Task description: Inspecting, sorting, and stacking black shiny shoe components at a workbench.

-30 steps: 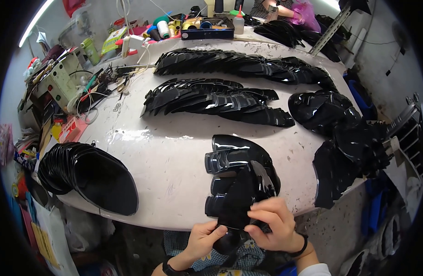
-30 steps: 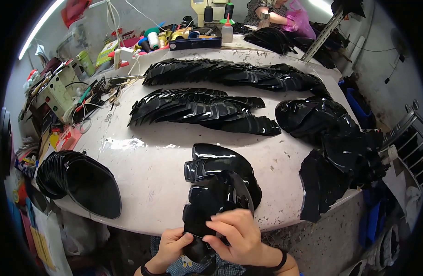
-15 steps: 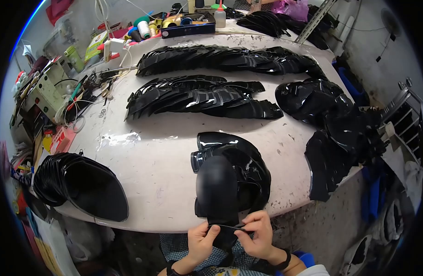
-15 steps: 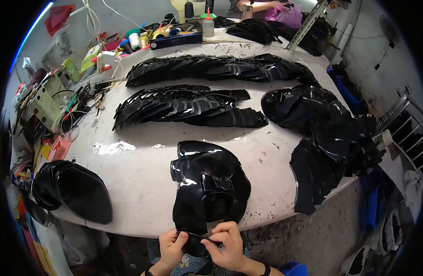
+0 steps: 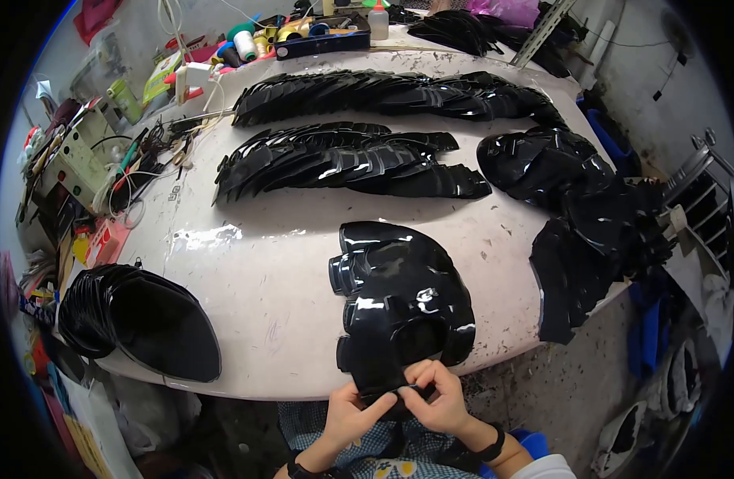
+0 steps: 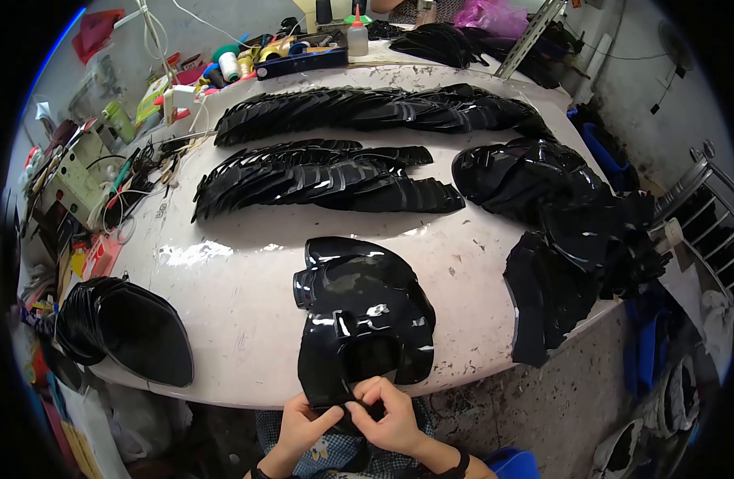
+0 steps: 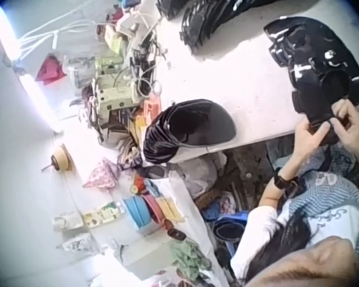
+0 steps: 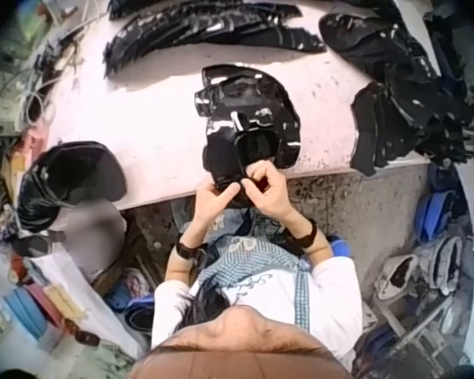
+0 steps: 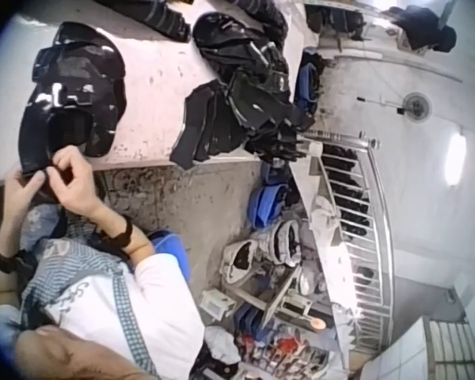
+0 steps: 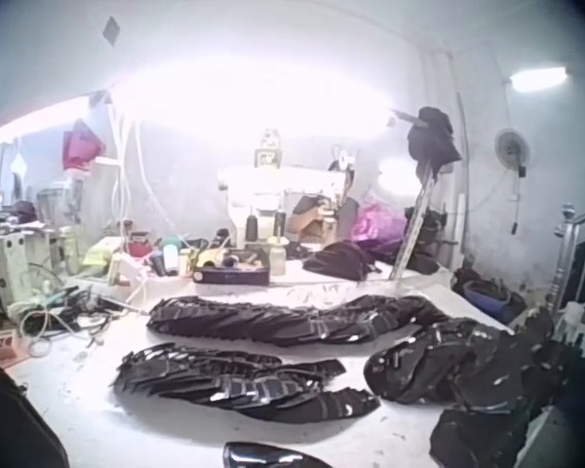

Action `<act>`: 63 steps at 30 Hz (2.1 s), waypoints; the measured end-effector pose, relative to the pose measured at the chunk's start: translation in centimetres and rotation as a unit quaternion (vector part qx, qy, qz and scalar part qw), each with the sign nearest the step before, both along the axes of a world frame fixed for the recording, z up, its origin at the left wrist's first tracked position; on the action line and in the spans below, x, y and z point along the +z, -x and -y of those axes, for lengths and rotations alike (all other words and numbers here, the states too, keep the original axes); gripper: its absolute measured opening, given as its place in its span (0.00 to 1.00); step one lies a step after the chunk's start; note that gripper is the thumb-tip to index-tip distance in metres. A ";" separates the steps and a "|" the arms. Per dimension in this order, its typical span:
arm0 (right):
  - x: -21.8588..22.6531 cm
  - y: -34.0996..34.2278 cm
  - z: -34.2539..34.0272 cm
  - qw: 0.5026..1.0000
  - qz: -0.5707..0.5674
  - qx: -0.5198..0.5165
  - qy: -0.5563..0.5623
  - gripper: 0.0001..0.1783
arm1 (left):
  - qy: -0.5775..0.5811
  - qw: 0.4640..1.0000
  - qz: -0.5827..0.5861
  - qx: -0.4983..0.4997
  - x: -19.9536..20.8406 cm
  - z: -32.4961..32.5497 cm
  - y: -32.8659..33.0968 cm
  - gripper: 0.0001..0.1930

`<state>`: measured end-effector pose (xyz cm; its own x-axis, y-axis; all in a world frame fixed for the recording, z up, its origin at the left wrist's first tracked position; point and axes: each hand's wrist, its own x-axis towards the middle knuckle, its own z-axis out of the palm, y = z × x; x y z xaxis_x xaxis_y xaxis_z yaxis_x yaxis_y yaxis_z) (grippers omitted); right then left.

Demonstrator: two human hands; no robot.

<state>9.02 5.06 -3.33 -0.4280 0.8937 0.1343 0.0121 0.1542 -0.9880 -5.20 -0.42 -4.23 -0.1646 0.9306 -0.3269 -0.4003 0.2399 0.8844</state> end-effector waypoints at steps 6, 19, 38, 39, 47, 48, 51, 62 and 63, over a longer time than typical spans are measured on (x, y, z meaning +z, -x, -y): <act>0.4 -1.4 -0.2 0.949 -0.144 0.092 0.267 0.18 | -0.026 0.988 0.053 -0.141 -1.3 1.5 2.0 0.08; 0.5 -1.3 0.6 0.986 0.110 0.037 -0.121 0.23 | 0.058 0.950 0.180 -0.249 -3.6 1.0 2.2 0.34; 0.1 -1.8 0.8 0.978 0.092 -0.042 -0.185 0.11 | 0.032 0.991 -0.024 -0.125 0.0 1.7 2.1 0.08; 0.2 -2.0 0.9 0.977 0.087 -0.031 -0.190 0.13 | 0.031 0.991 -0.023 -0.127 0.0 1.8 1.8 0.08; 0.9 -1.0 0.9 0.990 0.114 0.057 -0.063 0.12 | -0.054 0.974 -0.196 -0.104 -1.1 2.4 1.8 0.12; 1.2 -0.9 1.2 0.987 0.088 0.041 -0.131 0.12 | -0.059 0.973 -0.198 -0.103 -0.3 2.8 2.2 0.12; 2.1 -1.1 1.3 0.982 0.072 0.148 -0.093 0.18 | -0.089 0.957 -0.223 -0.160 2.1 3.7 3.6 0.14; 0.1 0.6 2.0 0.942 0.058 0.311 -0.116 0.08 | -0.229 0.797 -0.323 -0.456 9.6 9.5 11.5 0.09; 0.0 0.7 1.7 0.908 0.097 0.330 -0.238 0.07 | -0.235 0.822 -0.270 -0.442 9.4 9.3 11.6 0.09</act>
<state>8.27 3.36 -3.33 -0.9065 0.2940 0.3032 -0.0712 0.6012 -0.7959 -16.82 -9.73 5.20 0.6416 0.7670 0.0018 0.2289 -0.1937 0.9540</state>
